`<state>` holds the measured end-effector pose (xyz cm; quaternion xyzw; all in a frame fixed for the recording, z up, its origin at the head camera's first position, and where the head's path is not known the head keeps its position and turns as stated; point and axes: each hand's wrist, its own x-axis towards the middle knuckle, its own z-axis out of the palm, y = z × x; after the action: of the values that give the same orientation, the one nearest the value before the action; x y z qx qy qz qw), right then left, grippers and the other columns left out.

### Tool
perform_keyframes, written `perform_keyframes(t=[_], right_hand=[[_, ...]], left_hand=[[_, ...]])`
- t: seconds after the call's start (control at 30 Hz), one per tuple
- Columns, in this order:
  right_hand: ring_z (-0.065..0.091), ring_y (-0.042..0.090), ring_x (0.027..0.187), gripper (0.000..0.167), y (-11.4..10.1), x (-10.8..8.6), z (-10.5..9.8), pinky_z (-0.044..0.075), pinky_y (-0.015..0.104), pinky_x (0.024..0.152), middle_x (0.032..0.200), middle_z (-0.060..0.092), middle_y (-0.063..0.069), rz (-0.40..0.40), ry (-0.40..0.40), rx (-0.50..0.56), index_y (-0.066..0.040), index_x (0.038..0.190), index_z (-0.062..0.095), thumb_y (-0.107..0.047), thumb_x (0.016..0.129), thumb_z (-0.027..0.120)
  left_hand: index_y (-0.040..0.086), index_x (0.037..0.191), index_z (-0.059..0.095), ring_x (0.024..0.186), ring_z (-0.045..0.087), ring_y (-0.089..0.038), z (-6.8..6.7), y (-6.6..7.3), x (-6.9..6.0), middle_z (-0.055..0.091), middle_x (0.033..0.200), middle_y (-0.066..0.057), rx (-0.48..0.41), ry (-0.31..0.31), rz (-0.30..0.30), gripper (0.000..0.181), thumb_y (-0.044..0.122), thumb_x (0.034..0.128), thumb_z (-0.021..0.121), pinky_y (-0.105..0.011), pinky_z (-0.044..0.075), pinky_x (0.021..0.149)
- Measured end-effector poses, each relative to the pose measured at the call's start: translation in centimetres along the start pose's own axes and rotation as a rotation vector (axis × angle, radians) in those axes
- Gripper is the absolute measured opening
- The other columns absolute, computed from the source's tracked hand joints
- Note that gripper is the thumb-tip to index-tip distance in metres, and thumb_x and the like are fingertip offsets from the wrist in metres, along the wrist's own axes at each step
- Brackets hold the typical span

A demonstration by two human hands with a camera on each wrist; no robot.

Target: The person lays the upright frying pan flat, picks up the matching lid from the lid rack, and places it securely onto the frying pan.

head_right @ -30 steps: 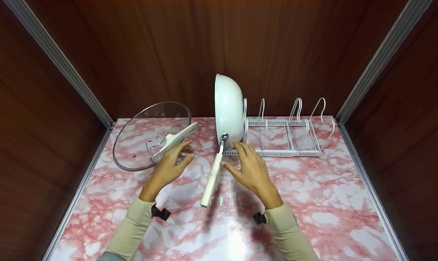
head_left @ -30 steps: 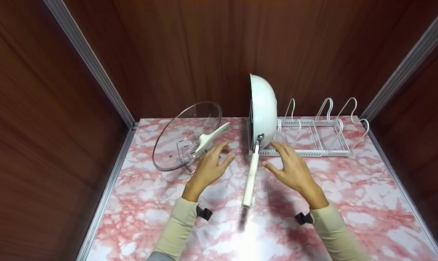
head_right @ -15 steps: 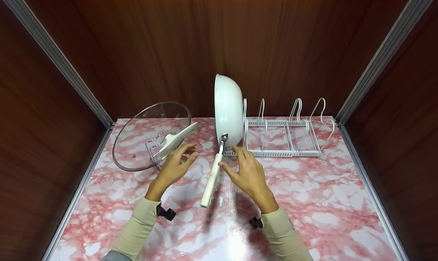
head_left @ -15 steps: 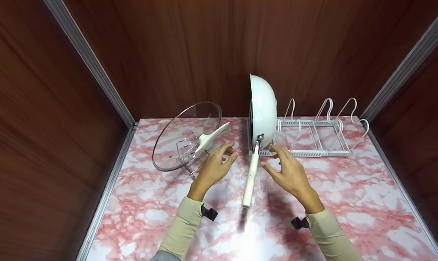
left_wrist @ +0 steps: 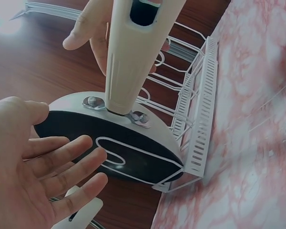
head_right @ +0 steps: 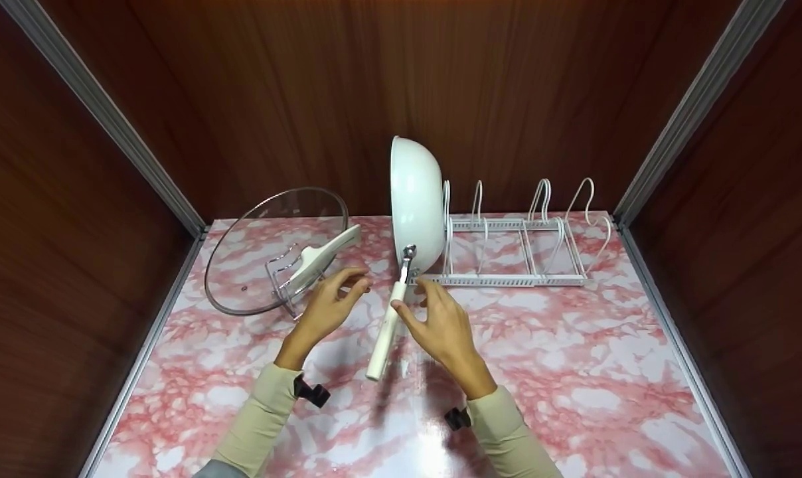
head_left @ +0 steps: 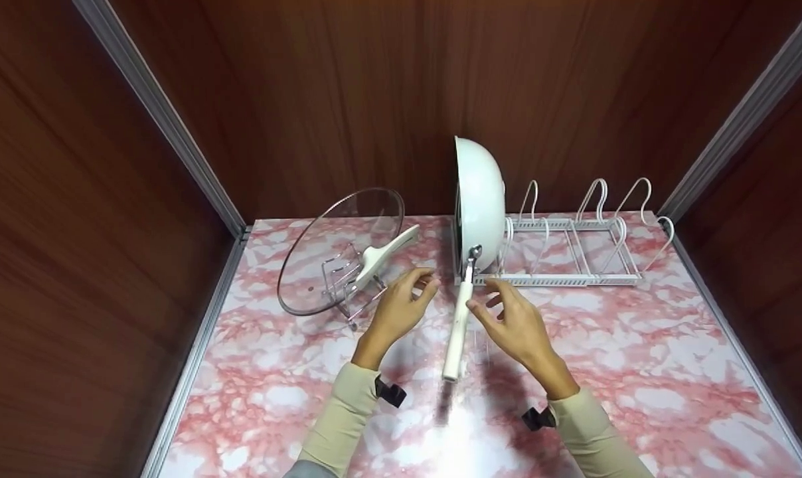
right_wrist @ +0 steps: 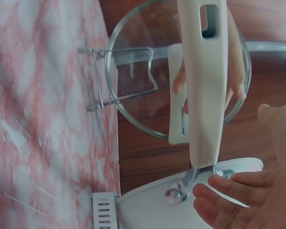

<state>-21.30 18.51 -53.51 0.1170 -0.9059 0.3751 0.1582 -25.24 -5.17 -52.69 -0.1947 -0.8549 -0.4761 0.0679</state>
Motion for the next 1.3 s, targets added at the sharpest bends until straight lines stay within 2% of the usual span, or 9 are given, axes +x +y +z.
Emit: perform_keyframes(t=[0.17, 0.43, 0.73, 0.9, 1.07, 1.17, 1.3], right_hand=[[0.075, 0.025, 0.094, 0.055, -0.2, 0.0, 0.4, 0.061, 0.042, 0.075, 0.118, 0.076, 0.009, 0.050, -0.025, 0.045, -0.006, 0.139, 0.062, -0.043, 0.100, 0.073], [0.074, 0.024, 0.088, 0.053, -0.3, -0.3, 1.0, 0.060, 0.044, 0.077, 0.110, 0.077, 0.008, 0.138, -0.041, 0.075, -0.007, 0.134, 0.066, -0.048, 0.101, 0.070], [0.073, 0.026, 0.085, 0.046, -0.6, -0.7, 1.8, 0.060, 0.044, 0.078, 0.103, 0.078, 0.010, 0.170, -0.039, 0.130, -0.004, 0.132, 0.066, -0.040, 0.102, 0.071], [0.074, 0.028, 0.087, 0.044, -0.7, -0.9, 1.9, 0.061, 0.046, 0.081, 0.104, 0.079, 0.012, 0.217, -0.050, 0.144, -0.005, 0.126, 0.067, -0.042, 0.104, 0.068], [0.075, 0.025, 0.082, 0.043, -0.8, -1.0, 2.2, 0.060, 0.038, 0.074, 0.102, 0.080, 0.012, 0.264, -0.070, 0.187, -0.005, 0.124, 0.068, -0.043, 0.105, 0.066], [0.076, 0.023, 0.076, 0.040, -0.8, -1.1, 2.4, 0.058, 0.031, 0.066, 0.099, 0.080, 0.011, 0.287, -0.079, 0.228, -0.006, 0.122, 0.069, -0.043, 0.104, 0.068], [0.073, 0.016, 0.068, 0.038, -1.0, -1.3, 2.6, 0.055, 0.026, 0.056, 0.095, 0.079, 0.010, 0.298, -0.094, 0.274, -0.007, 0.119, 0.070, -0.042, 0.104, 0.068]], left_hand=[[0.004, 0.136, 0.066, 0.113, 0.073, -0.025, 0.5, -0.1, 0.2, 0.076, 0.122, -0.011, -0.006, -0.004, -0.020, 0.039, 0.032, 0.1093, 0.060, -0.039, 0.063, 0.091], [0.004, 0.133, 0.068, 0.108, 0.075, -0.029, 1.3, -0.4, 0.5, 0.077, 0.118, -0.013, -0.041, -0.020, -0.044, 0.036, 0.029, 0.1092, 0.060, -0.044, 0.062, 0.093], [0.001, 0.129, 0.070, 0.098, 0.077, -0.029, 2.1, -0.8, 0.7, 0.079, 0.111, -0.016, -0.086, -0.023, -0.062, 0.033, 0.025, 0.1091, 0.060, -0.039, 0.063, 0.087], [0.003, 0.126, 0.071, 0.098, 0.077, -0.030, 2.6, -0.8, 0.6, 0.079, 0.109, -0.014, -0.096, -0.016, -0.090, 0.030, 0.025, 0.1089, 0.060, -0.036, 0.062, 0.087], [0.002, 0.121, 0.071, 0.096, 0.078, -0.035, 2.9, -0.6, 0.5, 0.078, 0.106, -0.018, -0.139, -0.018, -0.108, 0.028, 0.025, 0.1095, 0.059, -0.035, 0.062, 0.083], [0.001, 0.120, 0.072, 0.093, 0.078, -0.032, 3.1, -0.5, 0.5, 0.079, 0.104, -0.020, -0.145, -0.019, -0.114, 0.030, 0.026, 0.1098, 0.059, -0.034, 0.061, 0.081], [0.001, 0.121, 0.071, 0.097, 0.078, -0.036, 3.5, -0.3, 0.4, 0.079, 0.106, -0.019, -0.167, -0.034, -0.151, 0.033, 0.029, 0.1103, 0.058, -0.033, 0.061, 0.081]])
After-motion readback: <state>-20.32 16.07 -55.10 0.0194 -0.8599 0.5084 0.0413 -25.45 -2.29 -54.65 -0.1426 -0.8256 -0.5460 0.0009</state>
